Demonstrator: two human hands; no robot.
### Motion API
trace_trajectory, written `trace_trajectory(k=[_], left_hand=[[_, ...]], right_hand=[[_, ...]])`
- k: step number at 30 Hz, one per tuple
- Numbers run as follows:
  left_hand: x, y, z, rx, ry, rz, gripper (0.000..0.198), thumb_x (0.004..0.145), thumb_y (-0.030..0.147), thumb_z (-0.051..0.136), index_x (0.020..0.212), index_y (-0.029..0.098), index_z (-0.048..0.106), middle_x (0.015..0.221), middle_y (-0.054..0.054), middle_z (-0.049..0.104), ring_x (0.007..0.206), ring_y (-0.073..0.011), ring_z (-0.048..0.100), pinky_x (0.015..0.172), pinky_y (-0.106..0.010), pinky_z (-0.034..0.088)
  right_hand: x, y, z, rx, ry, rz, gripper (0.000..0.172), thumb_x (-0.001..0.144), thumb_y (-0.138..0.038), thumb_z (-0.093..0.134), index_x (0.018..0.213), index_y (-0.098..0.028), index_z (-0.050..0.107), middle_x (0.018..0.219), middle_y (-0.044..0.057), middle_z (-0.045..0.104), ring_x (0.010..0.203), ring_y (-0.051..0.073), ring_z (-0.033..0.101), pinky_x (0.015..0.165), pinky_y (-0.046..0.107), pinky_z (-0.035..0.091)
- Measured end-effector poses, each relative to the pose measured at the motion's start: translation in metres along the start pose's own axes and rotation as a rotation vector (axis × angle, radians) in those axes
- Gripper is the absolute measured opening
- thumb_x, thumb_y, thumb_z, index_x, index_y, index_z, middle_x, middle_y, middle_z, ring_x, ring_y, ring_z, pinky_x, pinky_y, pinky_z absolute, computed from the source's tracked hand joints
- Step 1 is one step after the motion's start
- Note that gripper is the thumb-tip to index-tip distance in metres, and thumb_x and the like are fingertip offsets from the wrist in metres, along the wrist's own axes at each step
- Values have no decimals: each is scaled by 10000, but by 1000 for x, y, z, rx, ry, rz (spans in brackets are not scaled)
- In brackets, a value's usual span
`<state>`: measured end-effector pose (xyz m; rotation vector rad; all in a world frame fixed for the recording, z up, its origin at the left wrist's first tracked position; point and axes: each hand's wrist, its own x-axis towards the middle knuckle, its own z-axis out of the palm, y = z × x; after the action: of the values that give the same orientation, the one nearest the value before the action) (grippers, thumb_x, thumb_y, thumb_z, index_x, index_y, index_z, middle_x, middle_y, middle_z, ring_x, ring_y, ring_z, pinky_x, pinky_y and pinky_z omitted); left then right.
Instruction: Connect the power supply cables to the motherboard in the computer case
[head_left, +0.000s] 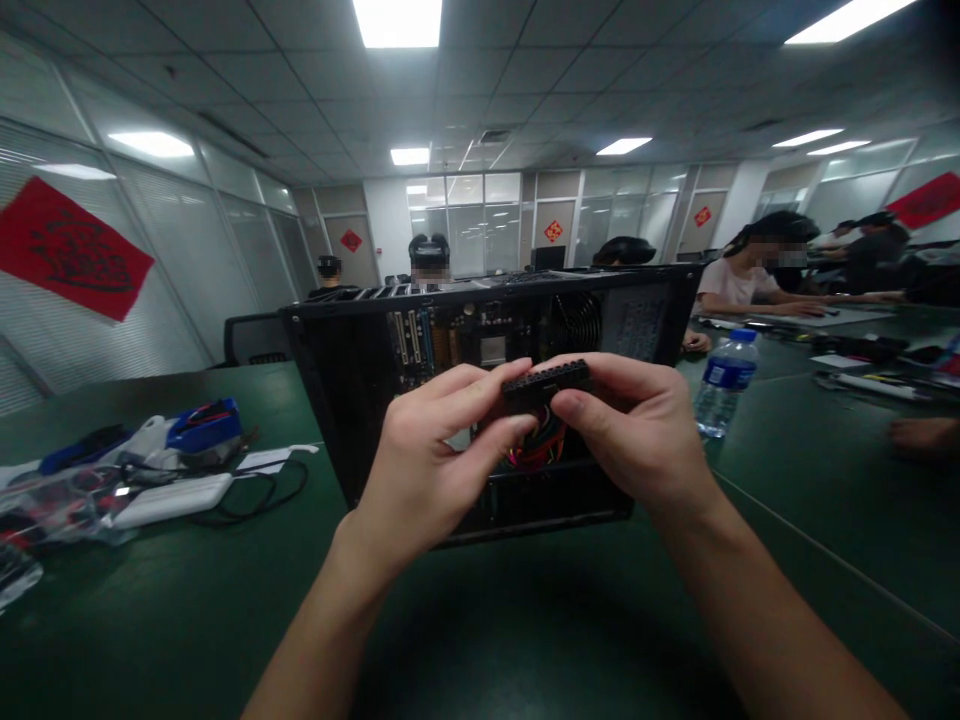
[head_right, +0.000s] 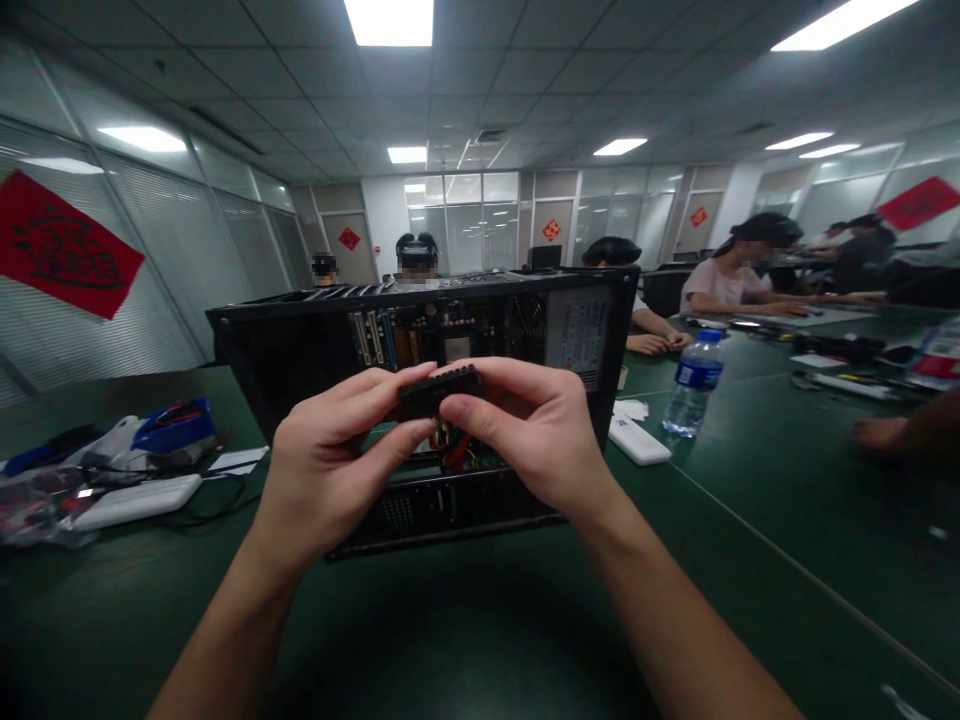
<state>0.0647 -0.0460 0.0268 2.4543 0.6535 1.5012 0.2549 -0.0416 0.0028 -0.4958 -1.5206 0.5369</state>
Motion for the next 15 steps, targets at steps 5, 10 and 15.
trace_trajectory(k=[5,10,15], left_hand=[[1,0,-5,45,-59,17,372,950,201,598,1315,139,642,1081,-77,708,984,-166,665,852,-238,526],[1,-4,-7,37,-89,44,330,961,194,583,1276,134,660,1111,-79,716,1011,-159,670,890,-236,518],[2,-9,-8,57,-71,38,318,947,200,611,1254,159,685,1092,-70,742,972,-158,691,866,-234,529]], right_hand=[[0,9,4,74,46,46,216,827,-383,800,998,-252,783,968,24,774,838,185,737,770,304,634],[-1,10,6,115,55,89,212,814,-376,811,987,-254,789,965,21,776,842,181,734,768,292,632],[2,7,8,146,27,97,154,804,-316,823,947,-266,797,930,2,778,821,157,737,757,245,624]])
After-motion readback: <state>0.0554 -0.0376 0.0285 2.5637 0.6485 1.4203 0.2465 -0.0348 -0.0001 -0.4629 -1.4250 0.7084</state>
